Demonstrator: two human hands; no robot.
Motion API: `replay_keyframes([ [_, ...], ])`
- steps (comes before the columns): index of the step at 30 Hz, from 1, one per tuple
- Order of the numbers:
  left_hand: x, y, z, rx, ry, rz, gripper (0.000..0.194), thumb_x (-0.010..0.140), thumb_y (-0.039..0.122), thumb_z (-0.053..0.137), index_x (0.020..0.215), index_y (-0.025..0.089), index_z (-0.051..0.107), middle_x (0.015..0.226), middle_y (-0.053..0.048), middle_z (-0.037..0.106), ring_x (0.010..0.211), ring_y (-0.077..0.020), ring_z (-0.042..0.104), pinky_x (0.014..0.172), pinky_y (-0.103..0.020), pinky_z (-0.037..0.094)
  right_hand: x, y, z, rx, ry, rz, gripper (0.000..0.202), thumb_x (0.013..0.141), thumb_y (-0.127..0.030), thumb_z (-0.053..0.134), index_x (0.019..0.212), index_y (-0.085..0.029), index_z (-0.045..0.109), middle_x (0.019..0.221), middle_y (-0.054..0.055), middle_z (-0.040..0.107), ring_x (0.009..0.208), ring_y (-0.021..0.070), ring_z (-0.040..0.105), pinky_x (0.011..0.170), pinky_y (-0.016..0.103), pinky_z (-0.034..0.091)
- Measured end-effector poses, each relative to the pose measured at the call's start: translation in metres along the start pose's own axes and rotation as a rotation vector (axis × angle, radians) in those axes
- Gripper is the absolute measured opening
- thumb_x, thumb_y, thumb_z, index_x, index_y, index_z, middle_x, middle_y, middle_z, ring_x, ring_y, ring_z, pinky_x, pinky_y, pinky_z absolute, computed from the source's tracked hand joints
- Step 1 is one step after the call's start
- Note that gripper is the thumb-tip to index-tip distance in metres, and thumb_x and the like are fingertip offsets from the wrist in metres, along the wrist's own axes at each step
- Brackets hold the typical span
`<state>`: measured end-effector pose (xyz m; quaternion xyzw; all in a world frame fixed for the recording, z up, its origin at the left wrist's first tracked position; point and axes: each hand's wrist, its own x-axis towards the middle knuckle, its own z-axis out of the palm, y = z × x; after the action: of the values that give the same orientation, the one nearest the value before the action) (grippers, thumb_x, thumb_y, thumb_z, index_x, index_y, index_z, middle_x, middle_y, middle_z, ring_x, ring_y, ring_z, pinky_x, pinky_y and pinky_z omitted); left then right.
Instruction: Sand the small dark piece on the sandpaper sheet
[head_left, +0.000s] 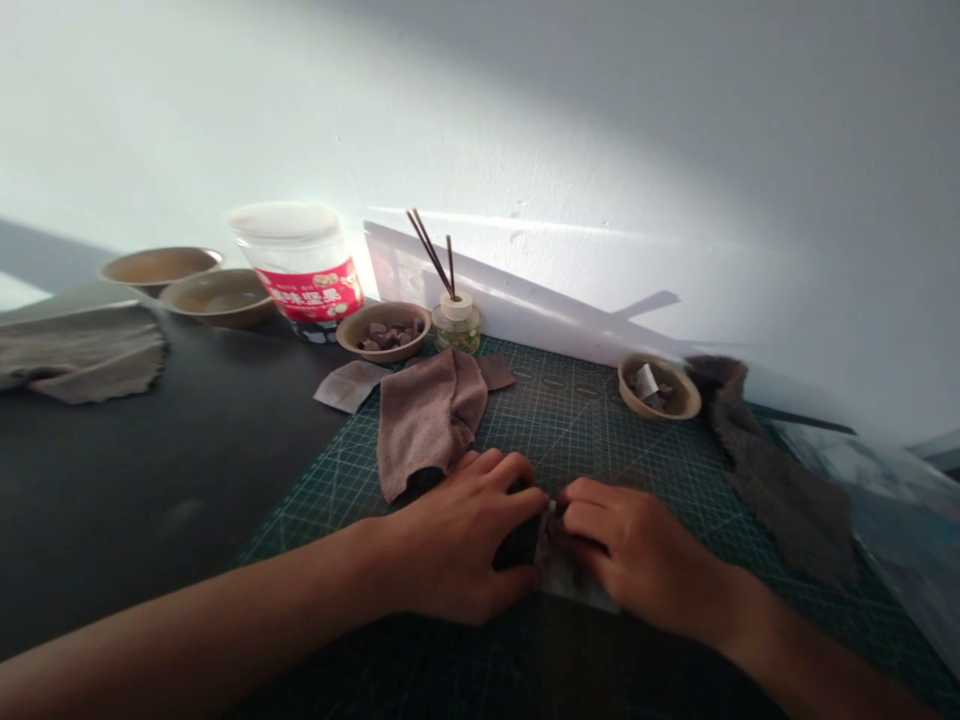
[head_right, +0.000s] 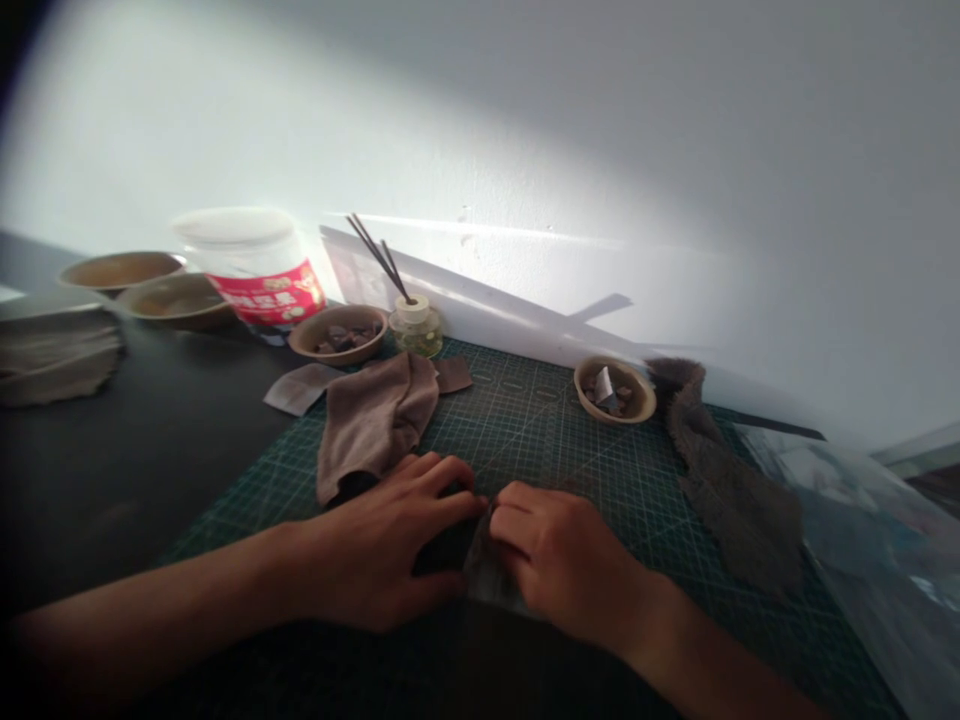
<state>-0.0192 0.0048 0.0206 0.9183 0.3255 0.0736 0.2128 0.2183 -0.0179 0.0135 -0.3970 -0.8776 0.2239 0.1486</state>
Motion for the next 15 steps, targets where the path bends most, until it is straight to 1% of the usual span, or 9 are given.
replay_keyframes([
  [2,0.0,0.0,0.001,0.018,0.014,0.001,0.042,0.082,0.042,0.072,0.118,0.024,0.063,0.122,-0.009,0.054,0.106,-0.0309,0.053,0.099,-0.054,0.045,0.0,0.004,-0.008,-0.015,0.011,0.034,0.016,0.094,-0.006,0.058,0.086,-0.019,0.063,0.097,0.002,0.065,0.09,0.0164,0.061,0.081,0.029,0.046],
  [3,-0.001,0.0,0.001,0.024,0.018,0.002,0.041,0.082,0.043,0.072,0.117,0.024,0.063,0.122,-0.009,0.054,0.106,-0.0307,0.053,0.098,-0.053,0.045,-0.002,0.004,-0.011,-0.02,-0.01,0.037,0.016,0.094,-0.006,0.058,0.086,-0.019,0.063,0.097,0.002,0.064,0.089,0.016,0.061,0.08,0.029,0.046],
  [5,-0.001,0.001,0.002,0.033,0.017,0.003,0.038,0.082,0.043,0.072,0.114,0.023,0.063,0.121,-0.009,0.054,0.105,-0.0302,0.053,0.097,-0.052,0.046,-0.006,0.0,-0.013,-0.016,-0.089,0.001,0.017,0.091,-0.003,0.06,0.085,-0.02,0.062,0.094,0.0,0.064,0.085,0.0144,0.061,0.076,0.027,0.044],
  [7,0.0,0.002,0.002,0.041,0.019,0.007,0.034,0.082,0.042,0.072,0.109,0.023,0.063,0.119,-0.009,0.054,0.105,-0.03,0.053,0.097,-0.051,0.046,-0.01,-0.006,-0.01,-0.005,-0.137,-0.055,0.017,0.089,-0.003,0.062,0.085,-0.02,0.062,0.091,-0.002,0.063,0.082,0.0135,0.06,0.072,0.026,0.042],
  [9,0.0,0.002,0.001,0.043,0.017,0.015,0.032,0.083,0.042,0.071,0.106,0.022,0.063,0.118,-0.008,0.054,0.105,-0.0299,0.053,0.097,-0.051,0.046,-0.01,-0.01,-0.004,-0.009,-0.116,-0.083,0.017,0.089,-0.004,0.063,0.086,-0.02,0.061,0.091,-0.002,0.063,0.082,0.014,0.059,0.072,0.026,0.042],
  [11,0.0,0.003,0.0,0.047,0.019,0.02,0.033,0.083,0.042,0.071,0.108,0.022,0.062,0.118,-0.008,0.054,0.105,-0.0298,0.053,0.098,-0.052,0.045,-0.008,-0.009,0.0,-0.03,-0.048,-0.051,0.016,0.09,-0.004,0.061,0.084,-0.019,0.06,0.091,0.0,0.063,0.084,0.015,0.06,0.074,0.027,0.043],
  [13,0.0,0.003,0.0,0.053,0.016,0.021,0.035,0.082,0.04,0.071,0.111,0.022,0.062,0.12,-0.008,0.054,0.105,-0.03,0.052,0.098,-0.053,0.045,-0.005,-0.004,-0.001,-0.032,-0.011,-0.001,0.017,0.092,-0.005,0.06,0.084,-0.019,0.06,0.093,0.001,0.063,0.086,0.0158,0.06,0.077,0.028,0.044],
  [15,-0.001,0.003,-0.001,0.057,0.011,0.017,0.035,0.082,0.039,0.071,0.111,0.023,0.062,0.119,-0.008,0.053,0.104,-0.0301,0.052,0.099,-0.054,0.044,-0.005,0.001,-0.005,-0.021,-0.006,0.025,0.016,0.093,-0.005,0.058,0.085,-0.019,0.06,0.097,0.002,0.064,0.088,0.016,0.061,0.078,0.028,0.045],
])
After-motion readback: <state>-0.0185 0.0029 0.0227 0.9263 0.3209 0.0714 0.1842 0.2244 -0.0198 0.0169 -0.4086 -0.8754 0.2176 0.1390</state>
